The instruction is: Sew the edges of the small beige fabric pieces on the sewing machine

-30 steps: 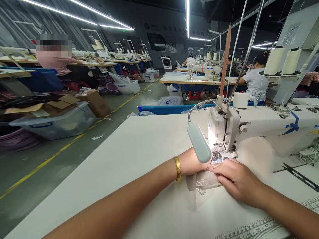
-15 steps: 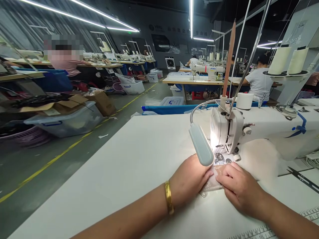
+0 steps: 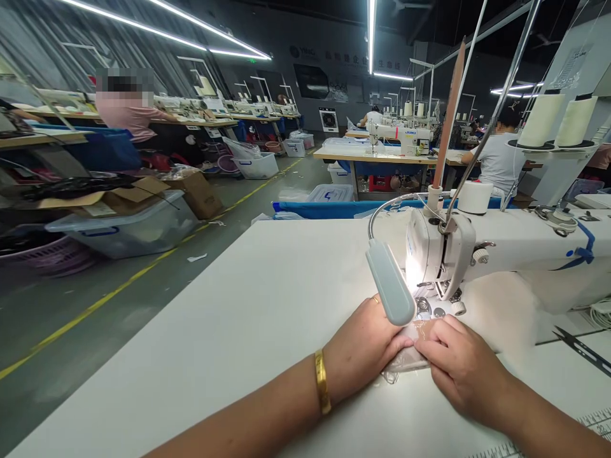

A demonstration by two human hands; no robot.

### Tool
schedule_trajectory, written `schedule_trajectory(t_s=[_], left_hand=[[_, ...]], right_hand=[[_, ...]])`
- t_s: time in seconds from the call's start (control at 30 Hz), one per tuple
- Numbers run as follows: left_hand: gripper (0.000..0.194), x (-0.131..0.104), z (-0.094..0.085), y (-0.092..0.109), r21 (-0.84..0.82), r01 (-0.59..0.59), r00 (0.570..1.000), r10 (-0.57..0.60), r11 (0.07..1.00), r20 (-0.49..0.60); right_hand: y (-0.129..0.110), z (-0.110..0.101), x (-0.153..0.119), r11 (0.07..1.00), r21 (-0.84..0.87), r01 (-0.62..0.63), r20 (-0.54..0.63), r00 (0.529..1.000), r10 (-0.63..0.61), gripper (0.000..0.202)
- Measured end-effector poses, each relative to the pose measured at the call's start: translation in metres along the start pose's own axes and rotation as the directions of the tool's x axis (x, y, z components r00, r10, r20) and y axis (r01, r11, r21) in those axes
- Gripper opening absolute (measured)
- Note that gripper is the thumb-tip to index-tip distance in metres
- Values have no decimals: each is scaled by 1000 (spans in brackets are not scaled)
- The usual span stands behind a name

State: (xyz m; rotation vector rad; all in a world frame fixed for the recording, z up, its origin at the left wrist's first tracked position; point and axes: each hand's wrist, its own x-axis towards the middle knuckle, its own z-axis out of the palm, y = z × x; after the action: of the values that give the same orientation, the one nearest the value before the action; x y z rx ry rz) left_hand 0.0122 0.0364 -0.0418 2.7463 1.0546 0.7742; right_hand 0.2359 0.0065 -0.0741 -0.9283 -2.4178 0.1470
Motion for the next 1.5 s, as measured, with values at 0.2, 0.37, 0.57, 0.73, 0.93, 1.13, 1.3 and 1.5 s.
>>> schedule_trajectory(t_s=[0.2, 0.37, 0.57, 0.73, 0.93, 1.13, 1.3, 1.5], left_hand=[[31, 4, 6, -11, -19, -30, 999, 29, 999, -42], [38, 6, 9, -15, -13, -36, 998, 35, 999, -58], [42, 6, 8, -14, -17, -55, 996, 53, 998, -75], [40, 6, 8, -14, -27, -33, 999, 31, 999, -44], [24, 5, 9, -15, -10, 16, 1000, -16, 1000, 18], [16, 5, 7, -13, -1, 26, 999, -26, 1000, 22], [14, 7, 7, -15, 43, 30, 998, -32, 999, 54], [13, 0, 9, -11, 51, -32, 999, 31, 998, 21]], right_hand=[[3, 3, 2, 998, -38, -50, -21, 999, 50, 37], [2, 4, 2, 995, -87, -59, -67, 996, 53, 37], [0, 2, 4, 993, -95, -68, -47, 997, 64, 38], [-1, 3, 3, 993, -100, -62, -40, 997, 58, 38], [1, 7, 2, 993, -105, -54, -70, 996, 47, 41], [0, 6, 2, 993, -95, -66, -47, 997, 61, 30], [0, 5, 3, 993, -101, -61, -45, 997, 57, 31], [3, 6, 4, 991, -128, -33, -57, 998, 25, 36]])
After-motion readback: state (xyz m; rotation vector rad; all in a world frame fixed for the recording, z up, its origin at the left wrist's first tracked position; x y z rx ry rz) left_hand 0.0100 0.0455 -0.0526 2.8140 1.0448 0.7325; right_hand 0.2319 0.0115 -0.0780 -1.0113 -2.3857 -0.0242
